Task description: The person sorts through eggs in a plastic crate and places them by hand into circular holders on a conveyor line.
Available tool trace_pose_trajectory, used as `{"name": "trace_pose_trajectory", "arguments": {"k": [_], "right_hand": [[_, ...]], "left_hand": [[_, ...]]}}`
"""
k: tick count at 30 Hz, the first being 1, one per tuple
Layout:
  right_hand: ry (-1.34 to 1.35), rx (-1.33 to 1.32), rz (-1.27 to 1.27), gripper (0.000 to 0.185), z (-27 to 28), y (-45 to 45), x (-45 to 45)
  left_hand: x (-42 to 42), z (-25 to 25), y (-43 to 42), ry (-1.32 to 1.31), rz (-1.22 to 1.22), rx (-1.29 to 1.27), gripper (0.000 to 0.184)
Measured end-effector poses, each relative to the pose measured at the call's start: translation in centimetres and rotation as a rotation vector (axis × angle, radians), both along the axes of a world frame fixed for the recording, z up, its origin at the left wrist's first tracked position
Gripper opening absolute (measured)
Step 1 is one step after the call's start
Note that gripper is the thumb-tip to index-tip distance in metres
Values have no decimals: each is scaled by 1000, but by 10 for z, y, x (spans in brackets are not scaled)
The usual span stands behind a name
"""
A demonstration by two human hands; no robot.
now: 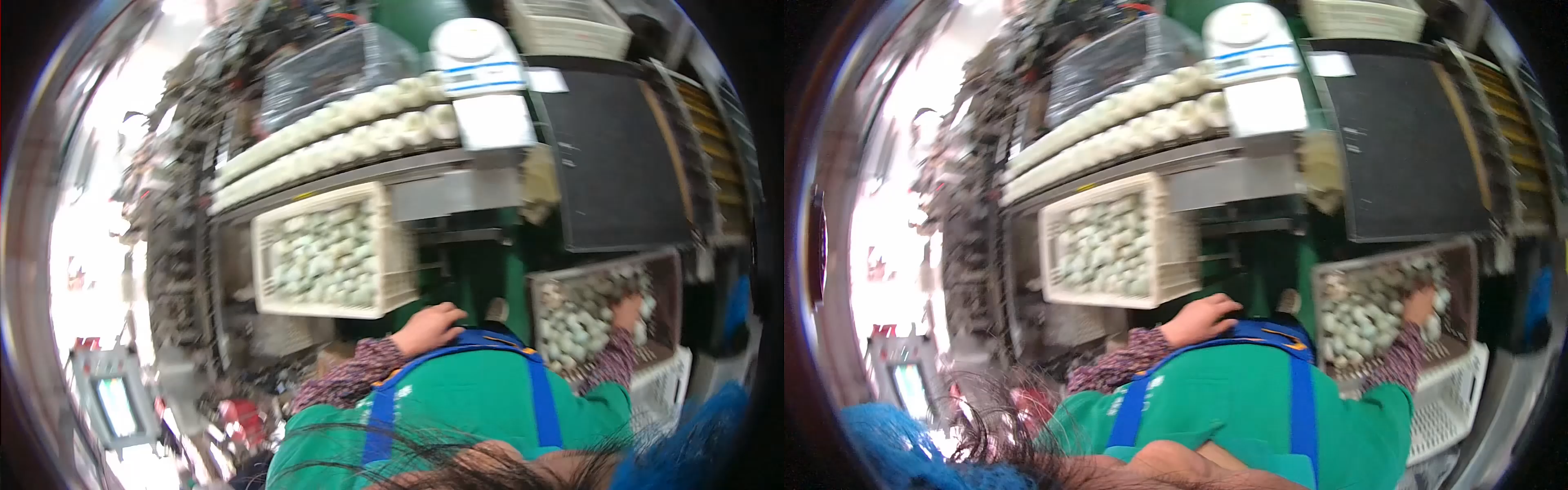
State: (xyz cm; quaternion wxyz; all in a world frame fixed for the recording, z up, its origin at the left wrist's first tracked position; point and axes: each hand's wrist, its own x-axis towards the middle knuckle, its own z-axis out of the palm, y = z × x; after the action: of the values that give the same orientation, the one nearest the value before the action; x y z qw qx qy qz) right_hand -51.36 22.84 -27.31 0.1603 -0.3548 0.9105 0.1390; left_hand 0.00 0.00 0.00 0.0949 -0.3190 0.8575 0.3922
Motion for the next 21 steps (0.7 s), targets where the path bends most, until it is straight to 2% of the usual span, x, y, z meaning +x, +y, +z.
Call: {"name": "trace_pose_trajectory", "arguments": {"k": [1,2,3,4,5,6,7,9,11,12,14,16,18,19,20,21], "right_hand": [[-13,66,-48,63,27,14,-2],[54,-51,-30,51,25,40,-8],[63,-186,-75,44,-7,-55,76],[53,-112,-138,42,17,-50,73],[222,157,116,47,-1,-30,62],[272,116,93,52,-22,19,47],[276,113,111,52,-7,10,56],[50,-261,-265,42,32,-2,80],[90,-276,-240,46,13,1,55],[121,-367,-279,45,16,0,47],[145,-561,-316,39,60,-21,54],[228,-958,-114,32,104,-71,89],[-58,-1193,-6,26,185,-144,168],[-321,-1351,-93,21,205,-178,212],[-157,-1196,173,17,240,-209,256],[-291,-1283,326,14,277,-240,312]], "left_hand": [[-5,3,13,-6,34,-6,33],[-8,3,26,33,89,-11,32],[55,21,-38,30,122,-149,31],[55,17,-31,49,148,-182,31],[58,19,-26,55,174,-179,31],[62,25,-8,90,266,-74,31],[70,30,-7,122,351,-15,31],[93,38,-5,178,424,-9,29],[122,43,-10,263,598,16,25],[140,44,-15,272,625,-72,23],[178,49,-28,227,829,-132,19],[221,45,-46,251,948,-249,15],[260,45,-66,196,937,-388,14],[278,44,-75,176,917,-461,13],[294,42,-85,192,916,-458,13],[309,40,-92,149,884,-520,12]]}}
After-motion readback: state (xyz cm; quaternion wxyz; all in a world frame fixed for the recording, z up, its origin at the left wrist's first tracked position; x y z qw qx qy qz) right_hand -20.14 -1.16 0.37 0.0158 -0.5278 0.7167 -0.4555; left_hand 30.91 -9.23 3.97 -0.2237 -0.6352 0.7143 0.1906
